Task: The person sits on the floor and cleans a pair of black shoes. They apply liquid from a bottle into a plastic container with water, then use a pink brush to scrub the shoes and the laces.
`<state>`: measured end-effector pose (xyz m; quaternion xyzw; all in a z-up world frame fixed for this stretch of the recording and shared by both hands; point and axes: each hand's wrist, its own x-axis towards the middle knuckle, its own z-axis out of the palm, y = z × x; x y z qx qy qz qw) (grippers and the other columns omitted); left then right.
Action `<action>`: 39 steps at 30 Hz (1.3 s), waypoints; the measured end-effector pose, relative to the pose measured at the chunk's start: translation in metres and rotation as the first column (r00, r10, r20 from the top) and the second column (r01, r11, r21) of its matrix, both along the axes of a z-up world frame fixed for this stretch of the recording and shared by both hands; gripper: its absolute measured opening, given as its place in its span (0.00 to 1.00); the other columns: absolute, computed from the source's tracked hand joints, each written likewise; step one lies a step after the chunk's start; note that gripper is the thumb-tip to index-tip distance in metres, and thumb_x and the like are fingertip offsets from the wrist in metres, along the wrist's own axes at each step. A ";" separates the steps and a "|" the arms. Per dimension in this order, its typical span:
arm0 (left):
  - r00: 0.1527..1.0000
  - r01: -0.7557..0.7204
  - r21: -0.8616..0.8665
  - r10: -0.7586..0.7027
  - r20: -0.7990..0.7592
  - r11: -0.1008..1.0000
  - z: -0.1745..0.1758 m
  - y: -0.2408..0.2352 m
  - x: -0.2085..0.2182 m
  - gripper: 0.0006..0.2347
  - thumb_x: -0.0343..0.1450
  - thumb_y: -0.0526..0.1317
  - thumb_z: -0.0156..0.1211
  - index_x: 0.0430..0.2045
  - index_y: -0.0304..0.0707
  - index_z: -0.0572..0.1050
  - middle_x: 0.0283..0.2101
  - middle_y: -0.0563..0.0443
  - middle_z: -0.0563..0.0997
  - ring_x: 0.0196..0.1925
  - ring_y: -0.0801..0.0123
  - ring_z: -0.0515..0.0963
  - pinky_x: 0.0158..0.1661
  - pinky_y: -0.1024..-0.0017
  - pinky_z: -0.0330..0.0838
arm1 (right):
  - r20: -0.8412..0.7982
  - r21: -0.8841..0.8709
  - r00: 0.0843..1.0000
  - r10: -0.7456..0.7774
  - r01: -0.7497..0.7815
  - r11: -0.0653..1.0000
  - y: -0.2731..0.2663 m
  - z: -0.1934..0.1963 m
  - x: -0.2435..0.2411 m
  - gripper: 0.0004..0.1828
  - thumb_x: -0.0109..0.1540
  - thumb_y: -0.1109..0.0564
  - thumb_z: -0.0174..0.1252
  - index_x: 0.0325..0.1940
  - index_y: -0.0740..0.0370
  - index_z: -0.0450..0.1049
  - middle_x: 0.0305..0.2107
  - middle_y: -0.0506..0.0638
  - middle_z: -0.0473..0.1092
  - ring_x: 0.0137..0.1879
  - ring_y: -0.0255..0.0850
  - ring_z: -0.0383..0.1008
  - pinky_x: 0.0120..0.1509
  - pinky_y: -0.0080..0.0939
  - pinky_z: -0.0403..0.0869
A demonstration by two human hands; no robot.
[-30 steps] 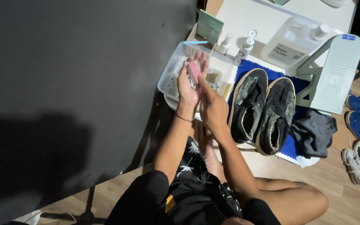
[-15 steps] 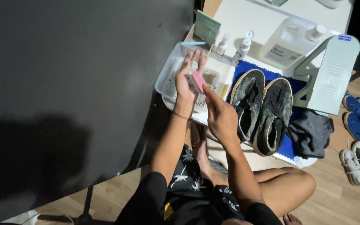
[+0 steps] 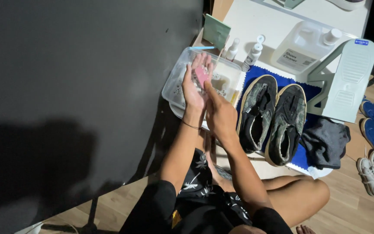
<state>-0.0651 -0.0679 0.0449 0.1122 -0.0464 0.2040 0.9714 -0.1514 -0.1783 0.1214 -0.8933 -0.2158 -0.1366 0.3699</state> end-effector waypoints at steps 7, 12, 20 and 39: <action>0.995 -0.070 -0.061 0.065 -0.074 0.996 0.014 0.001 -0.003 0.19 0.76 0.25 0.43 0.64 0.20 0.61 0.70 0.25 0.60 0.73 0.42 0.62 0.75 0.56 0.55 | -0.035 0.129 0.999 0.006 -0.001 0.992 -0.020 0.028 -0.013 0.23 0.71 0.56 0.49 0.70 0.42 0.69 0.46 0.55 0.78 0.46 0.64 0.76 0.43 0.62 0.72; 0.994 0.078 -0.127 -0.068 0.083 0.989 0.018 -0.015 -0.010 0.19 0.80 0.40 0.43 0.64 0.27 0.66 0.71 0.30 0.61 0.74 0.43 0.60 0.73 0.49 0.53 | -0.053 0.131 0.999 -0.007 0.014 0.991 -0.007 0.012 0.012 0.24 0.69 0.57 0.50 0.70 0.43 0.67 0.46 0.60 0.77 0.48 0.66 0.75 0.48 0.67 0.72; 0.979 -0.041 -0.081 0.056 0.195 0.996 -0.014 -0.001 0.031 0.16 0.82 0.30 0.40 0.66 0.19 0.60 0.69 0.26 0.62 0.73 0.42 0.61 0.76 0.56 0.56 | -0.274 -0.009 0.960 0.059 -0.064 0.998 -0.026 0.031 -0.002 0.25 0.68 0.51 0.49 0.69 0.31 0.69 0.35 0.57 0.79 0.42 0.65 0.78 0.45 0.64 0.73; 0.964 -0.192 0.194 0.222 -0.148 0.962 0.013 -0.010 0.002 0.20 0.81 0.40 0.42 0.68 0.27 0.60 0.74 0.33 0.59 0.77 0.50 0.55 0.75 0.60 0.48 | -0.287 -0.064 0.955 0.077 -0.100 0.993 -0.014 0.010 0.008 0.26 0.67 0.54 0.46 0.71 0.38 0.67 0.30 0.60 0.79 0.36 0.65 0.80 0.43 0.63 0.75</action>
